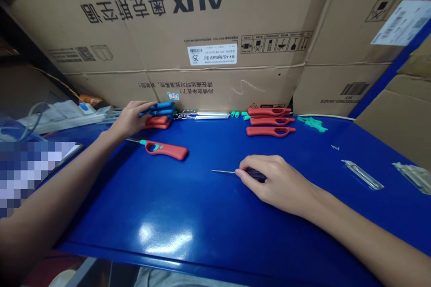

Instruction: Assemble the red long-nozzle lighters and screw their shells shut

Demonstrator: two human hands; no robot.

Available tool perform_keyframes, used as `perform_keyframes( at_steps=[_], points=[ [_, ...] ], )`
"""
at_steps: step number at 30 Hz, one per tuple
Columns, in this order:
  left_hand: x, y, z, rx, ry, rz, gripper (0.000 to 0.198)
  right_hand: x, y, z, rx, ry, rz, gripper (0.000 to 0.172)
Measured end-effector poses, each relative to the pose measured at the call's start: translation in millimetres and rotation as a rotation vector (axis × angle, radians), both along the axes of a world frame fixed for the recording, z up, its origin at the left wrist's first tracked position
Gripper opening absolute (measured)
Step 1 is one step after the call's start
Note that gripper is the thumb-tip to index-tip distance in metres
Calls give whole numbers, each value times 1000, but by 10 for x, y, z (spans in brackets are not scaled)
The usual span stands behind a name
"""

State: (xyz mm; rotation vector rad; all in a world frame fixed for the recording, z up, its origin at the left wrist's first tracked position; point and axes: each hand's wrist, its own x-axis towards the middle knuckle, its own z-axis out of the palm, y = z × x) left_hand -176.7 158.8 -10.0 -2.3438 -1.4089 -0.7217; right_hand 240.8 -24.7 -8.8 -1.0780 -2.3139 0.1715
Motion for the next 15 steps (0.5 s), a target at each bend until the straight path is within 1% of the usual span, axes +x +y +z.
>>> perform_keyframes(
  at_steps=[10, 15],
  points=[
    [-20, -7, -5, -35, -52, 49, 40, 3, -4, -9, -4, -12, -9, 17],
    [-36, -44, 14, -51, -56, 57, 39, 4, 2, -14, -16, -9, -7, 15]
  ],
)
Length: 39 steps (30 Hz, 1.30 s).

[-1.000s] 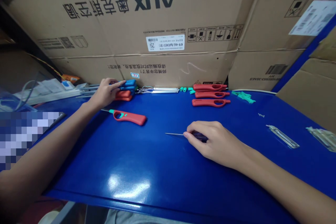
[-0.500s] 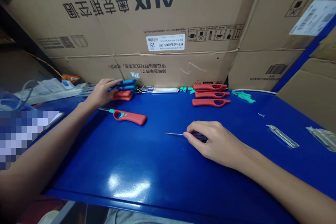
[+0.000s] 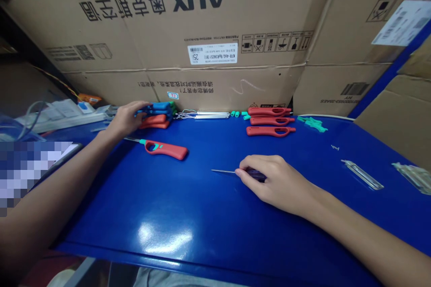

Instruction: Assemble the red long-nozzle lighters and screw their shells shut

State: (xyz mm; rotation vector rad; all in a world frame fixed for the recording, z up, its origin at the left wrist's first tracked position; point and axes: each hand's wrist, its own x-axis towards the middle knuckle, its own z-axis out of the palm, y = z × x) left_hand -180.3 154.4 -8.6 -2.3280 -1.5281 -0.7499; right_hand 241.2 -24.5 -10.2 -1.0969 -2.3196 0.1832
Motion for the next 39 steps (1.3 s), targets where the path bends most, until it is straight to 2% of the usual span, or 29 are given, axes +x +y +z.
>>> perform_keyframes(
  at_steps=[14, 20, 24, 27, 32, 39],
  points=[
    [12, 11, 1, 3, 14, 43, 42, -4, -11, 11, 3, 4, 3, 14],
    [39, -69, 63, -17, 33, 82, 44, 14, -2, -6, 9, 10, 15, 13],
    [17, -173, 161, -40, 58, 187, 45, 16, -5, -4, 14, 10, 13, 13],
    [-54, -240, 261, -144, 104, 266, 43, 17, -14, 1, 23, 11, 13, 13],
    [-165, -259, 318, -396, 210, 278, 36, 13, -19, 11, 28, 17, 22, 13],
    [-145, -282, 306, -456, 252, 300, 29, 20, -16, -2, 22, 23, 21, 12]
  ],
)
